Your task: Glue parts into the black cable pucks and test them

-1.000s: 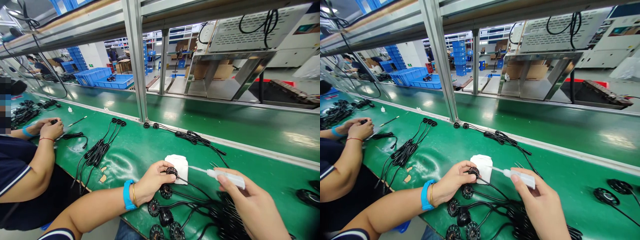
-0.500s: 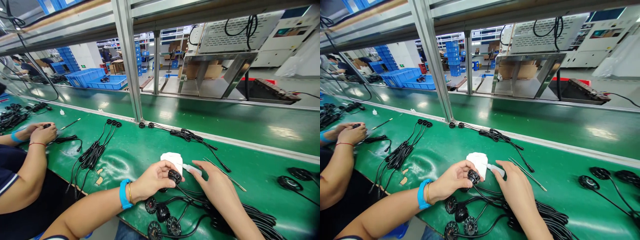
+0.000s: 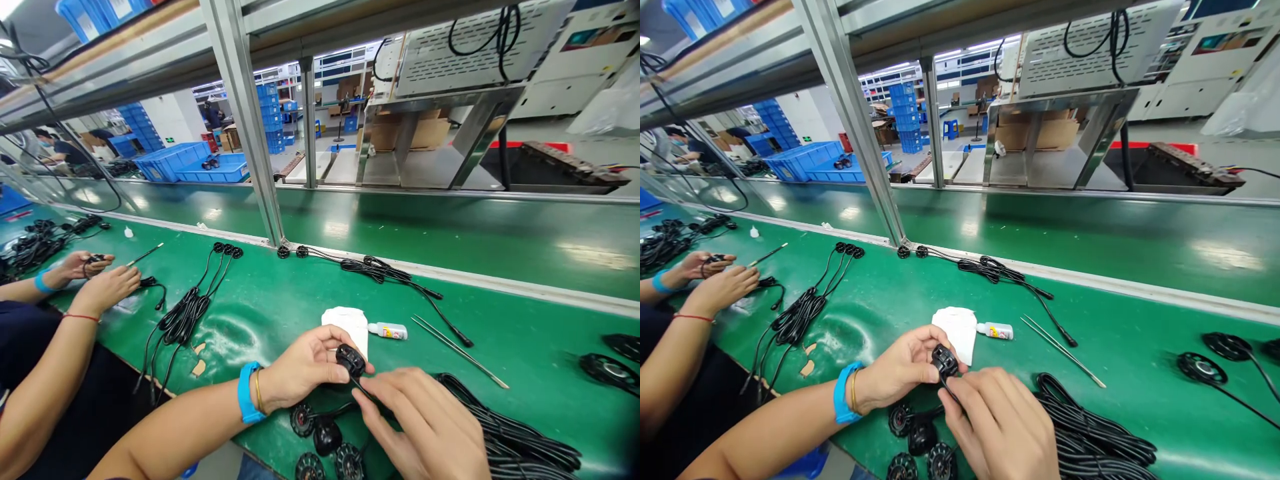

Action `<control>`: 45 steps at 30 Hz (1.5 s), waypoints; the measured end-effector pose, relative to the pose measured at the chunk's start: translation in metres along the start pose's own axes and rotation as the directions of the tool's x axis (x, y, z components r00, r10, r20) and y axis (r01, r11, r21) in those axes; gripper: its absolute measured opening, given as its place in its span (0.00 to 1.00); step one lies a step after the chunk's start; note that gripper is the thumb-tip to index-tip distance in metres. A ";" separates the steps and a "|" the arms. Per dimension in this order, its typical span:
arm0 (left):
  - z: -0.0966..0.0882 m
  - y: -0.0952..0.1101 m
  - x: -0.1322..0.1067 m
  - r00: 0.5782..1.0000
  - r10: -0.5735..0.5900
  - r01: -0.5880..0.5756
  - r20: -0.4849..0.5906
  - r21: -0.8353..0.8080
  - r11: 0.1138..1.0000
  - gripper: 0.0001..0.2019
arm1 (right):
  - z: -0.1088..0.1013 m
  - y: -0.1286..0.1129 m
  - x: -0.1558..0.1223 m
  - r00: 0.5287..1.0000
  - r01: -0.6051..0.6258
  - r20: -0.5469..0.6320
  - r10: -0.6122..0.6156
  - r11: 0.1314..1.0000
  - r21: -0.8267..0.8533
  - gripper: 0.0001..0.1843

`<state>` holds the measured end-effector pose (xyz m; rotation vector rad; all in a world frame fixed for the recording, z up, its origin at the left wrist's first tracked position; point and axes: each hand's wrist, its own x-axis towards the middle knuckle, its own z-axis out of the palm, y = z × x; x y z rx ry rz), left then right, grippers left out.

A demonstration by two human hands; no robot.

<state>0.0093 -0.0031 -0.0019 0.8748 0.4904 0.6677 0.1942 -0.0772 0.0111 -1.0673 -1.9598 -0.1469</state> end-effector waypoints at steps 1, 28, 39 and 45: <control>0.001 0.000 0.000 1.000 0.003 -0.003 -0.011 0.008 1.000 0.20 | 0.002 0.000 -0.001 1.000 -0.002 0.004 0.002 1.000 -0.013 0.07; 0.011 0.006 -0.012 0.985 0.146 -0.114 -0.091 0.294 0.949 0.14 | 0.004 -0.006 0.000 0.999 -0.026 -0.035 0.025 0.999 -0.024 0.05; 0.017 0.001 -0.023 0.867 0.497 -0.411 0.029 0.606 0.681 0.18 | 0.005 -0.014 -0.002 0.994 -0.024 -0.109 0.024 1.000 0.002 0.09; 0.017 0.003 -0.020 0.758 0.627 -0.579 0.180 0.627 0.521 0.19 | 0.006 -0.021 0.002 0.981 -0.026 -0.192 0.018 0.999 -0.037 0.06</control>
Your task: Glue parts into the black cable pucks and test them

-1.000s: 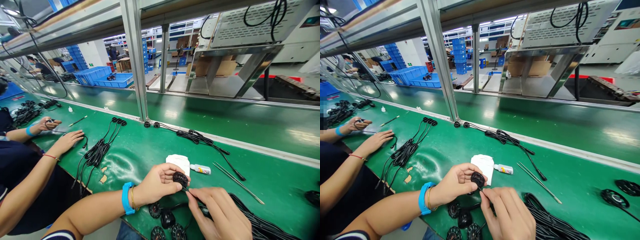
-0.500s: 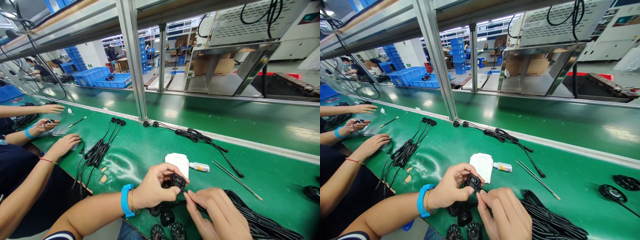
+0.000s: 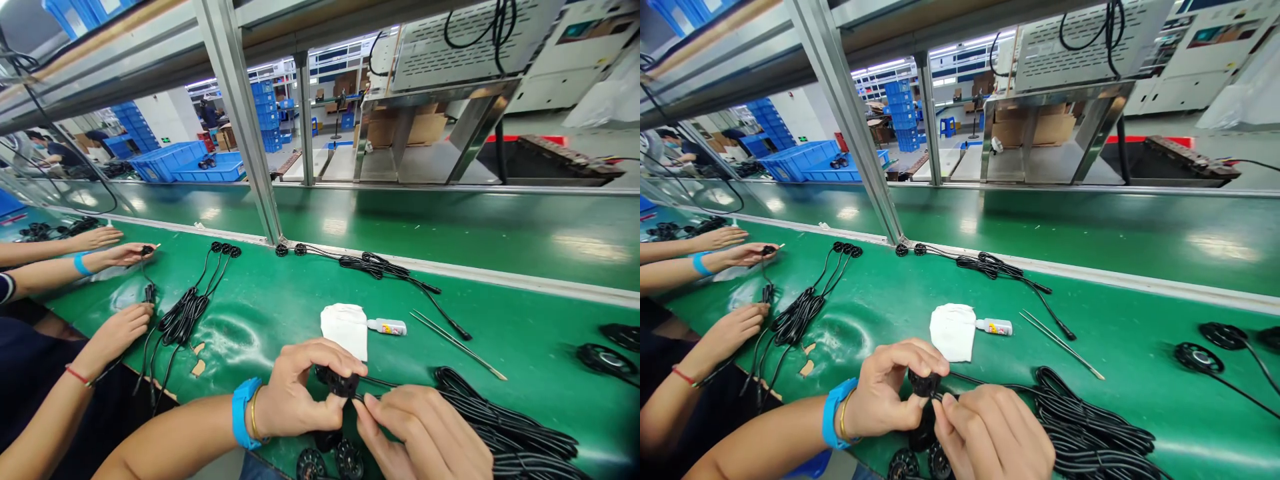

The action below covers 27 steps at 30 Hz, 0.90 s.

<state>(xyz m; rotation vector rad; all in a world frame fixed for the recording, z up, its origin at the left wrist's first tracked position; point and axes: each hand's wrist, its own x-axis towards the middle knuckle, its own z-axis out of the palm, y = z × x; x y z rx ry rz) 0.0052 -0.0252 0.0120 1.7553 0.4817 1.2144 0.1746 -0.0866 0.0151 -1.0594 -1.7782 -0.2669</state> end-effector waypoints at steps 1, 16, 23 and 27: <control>0.000 -0.001 0.002 0.998 0.055 -0.055 0.004 0.001 0.998 0.20 | 0.001 -0.001 -0.001 1.000 -0.003 -0.022 0.003 1.000 0.000 0.06; -0.005 0.001 0.004 0.995 -0.059 0.074 0.083 -0.182 0.981 0.22 | 0.008 -0.001 -0.010 0.992 -0.116 -0.013 0.122 0.970 0.214 0.11; -0.003 -0.005 0.005 0.822 -0.569 0.532 0.037 -0.407 0.743 0.18 | -0.002 0.025 0.005 0.930 -0.337 0.219 0.295 0.922 0.192 0.07; -0.006 -0.013 0.013 0.758 -0.651 0.605 -0.034 -0.335 0.722 0.17 | -0.034 0.097 -0.007 0.804 -0.458 0.155 0.574 0.764 -0.455 0.13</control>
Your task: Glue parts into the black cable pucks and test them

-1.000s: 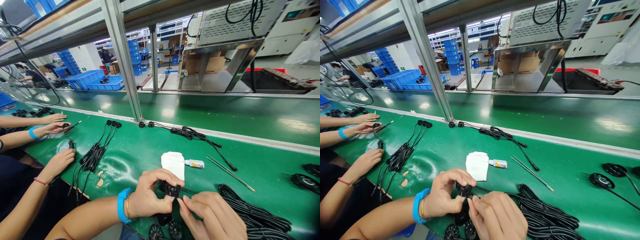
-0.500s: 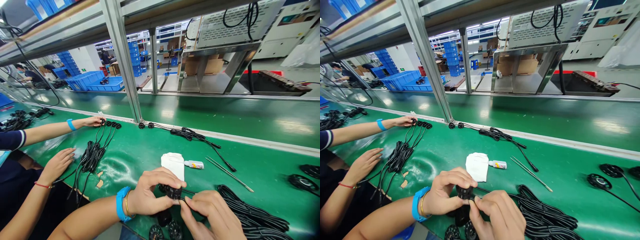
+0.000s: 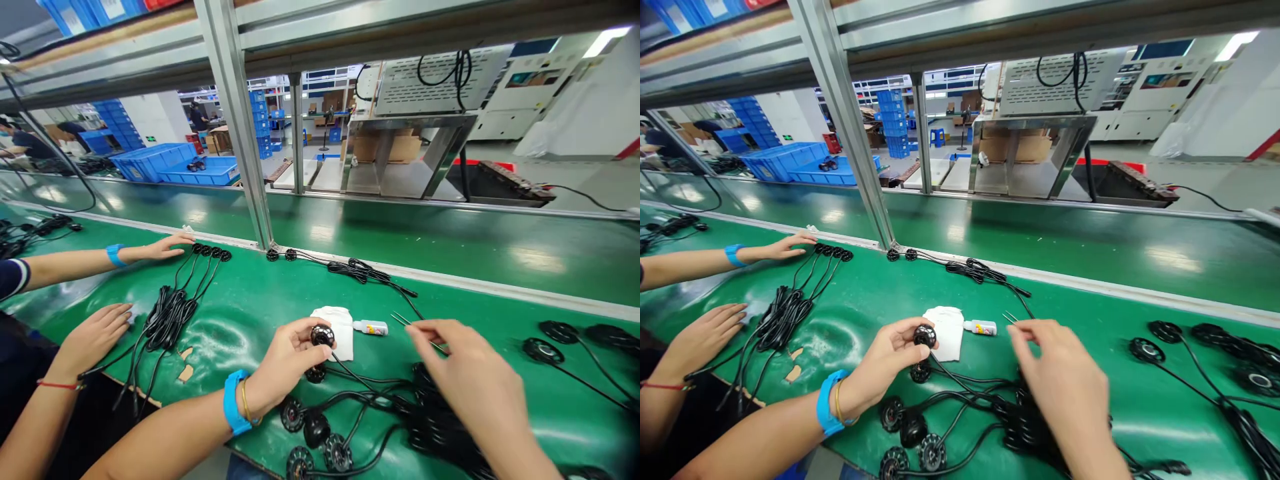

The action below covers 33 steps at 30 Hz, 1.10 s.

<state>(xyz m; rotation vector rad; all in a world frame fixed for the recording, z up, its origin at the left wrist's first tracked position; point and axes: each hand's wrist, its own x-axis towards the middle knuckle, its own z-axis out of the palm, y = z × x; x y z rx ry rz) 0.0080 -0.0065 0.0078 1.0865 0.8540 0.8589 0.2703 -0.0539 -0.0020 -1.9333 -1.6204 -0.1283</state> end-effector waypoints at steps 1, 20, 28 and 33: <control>0.000 0.000 0.002 1.000 -0.013 0.013 -0.003 0.017 1.000 0.17 | 0.003 0.020 0.004 0.996 -0.041 0.071 0.052 0.988 -0.146 0.13; 0.003 -0.012 0.005 0.999 0.049 -0.044 -0.014 0.262 0.964 0.15 | 0.019 -0.071 -0.038 0.989 0.126 -0.150 -0.013 0.617 0.777 0.05; 0.004 -0.009 0.003 0.995 0.097 -0.087 -0.018 0.310 0.947 0.13 | 0.020 -0.071 -0.037 0.900 0.436 -0.206 -0.385 0.793 0.425 0.05; 0.005 -0.006 0.004 0.995 0.098 -0.089 -0.009 0.341 0.936 0.10 | 0.022 -0.070 -0.035 0.841 0.540 -0.240 -0.484 0.740 0.401 0.07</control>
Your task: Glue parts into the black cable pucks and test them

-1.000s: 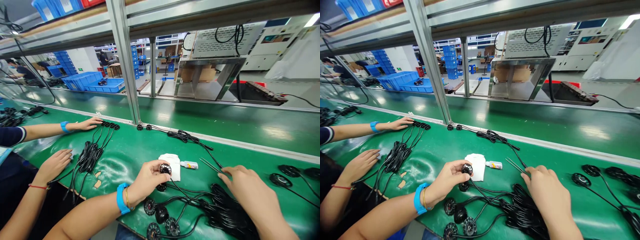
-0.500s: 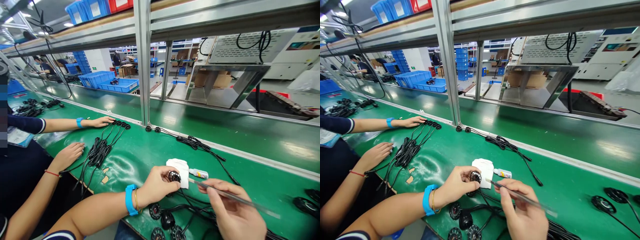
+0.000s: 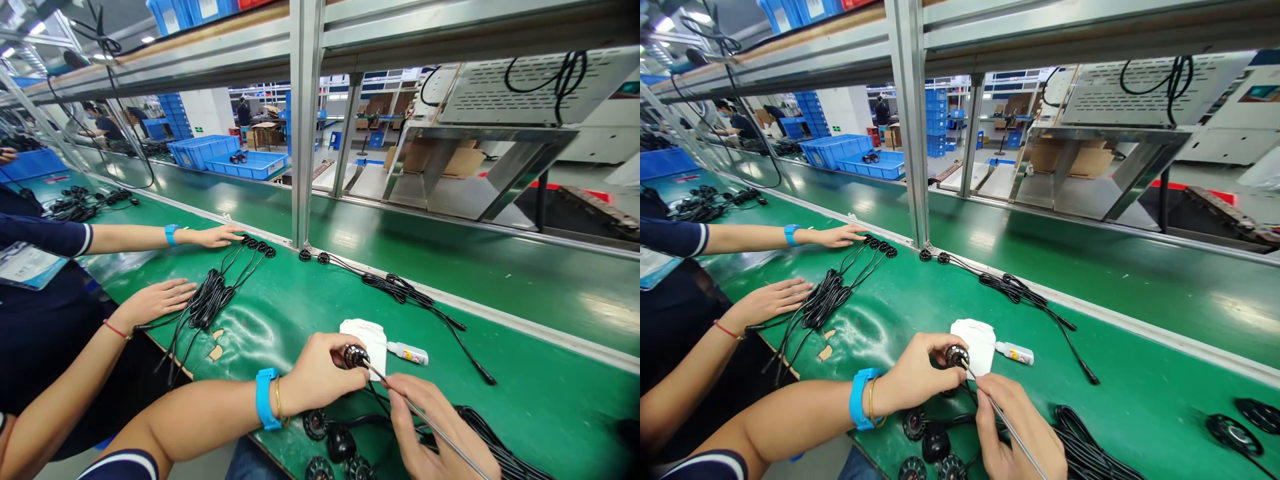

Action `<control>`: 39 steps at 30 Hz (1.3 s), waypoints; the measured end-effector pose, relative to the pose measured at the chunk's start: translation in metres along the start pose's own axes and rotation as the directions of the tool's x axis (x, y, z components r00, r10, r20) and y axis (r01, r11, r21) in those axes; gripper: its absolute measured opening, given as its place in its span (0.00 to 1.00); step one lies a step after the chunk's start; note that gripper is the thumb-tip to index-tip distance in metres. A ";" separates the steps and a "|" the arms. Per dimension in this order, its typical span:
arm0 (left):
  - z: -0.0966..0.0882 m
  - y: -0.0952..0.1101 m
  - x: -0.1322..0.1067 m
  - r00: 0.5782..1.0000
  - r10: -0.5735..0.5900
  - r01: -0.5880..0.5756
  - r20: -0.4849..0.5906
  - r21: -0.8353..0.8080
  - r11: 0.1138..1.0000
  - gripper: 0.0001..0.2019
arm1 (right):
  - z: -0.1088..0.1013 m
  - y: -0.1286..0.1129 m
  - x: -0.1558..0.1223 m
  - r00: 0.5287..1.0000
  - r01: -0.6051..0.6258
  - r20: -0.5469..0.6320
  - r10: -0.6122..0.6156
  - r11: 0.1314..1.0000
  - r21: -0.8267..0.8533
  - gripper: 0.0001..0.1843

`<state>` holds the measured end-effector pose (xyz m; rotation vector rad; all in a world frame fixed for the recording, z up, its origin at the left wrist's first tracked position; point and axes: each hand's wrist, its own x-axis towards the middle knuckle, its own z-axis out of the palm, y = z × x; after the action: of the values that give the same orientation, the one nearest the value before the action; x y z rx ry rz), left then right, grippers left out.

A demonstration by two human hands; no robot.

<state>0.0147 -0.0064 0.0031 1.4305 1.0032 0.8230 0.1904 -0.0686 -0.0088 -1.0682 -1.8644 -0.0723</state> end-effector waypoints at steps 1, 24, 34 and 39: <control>0.000 0.000 0.000 1.000 0.008 -0.008 0.002 0.013 1.000 0.09 | 0.001 0.000 0.000 1.000 0.013 -0.007 -0.013 1.000 -0.002 0.08; 0.001 -0.011 0.002 0.999 0.020 -0.022 0.033 0.061 0.998 0.06 | 0.003 -0.006 0.010 0.995 -0.003 -0.098 -0.004 0.997 -0.073 0.06; 0.001 -0.010 0.000 0.999 0.026 -0.028 0.036 0.069 0.997 0.04 | 0.009 -0.006 0.008 0.997 -0.002 -0.080 -0.005 0.996 -0.086 0.06; 0.002 -0.006 -0.003 0.999 0.023 -0.026 0.031 0.100 0.995 0.04 | 0.011 -0.008 0.011 0.998 0.013 -0.060 -0.018 0.996 -0.093 0.05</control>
<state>0.0149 -0.0100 -0.0032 1.5394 1.0182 0.7763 0.1757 -0.0612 -0.0038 -1.1023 -1.8291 -0.1997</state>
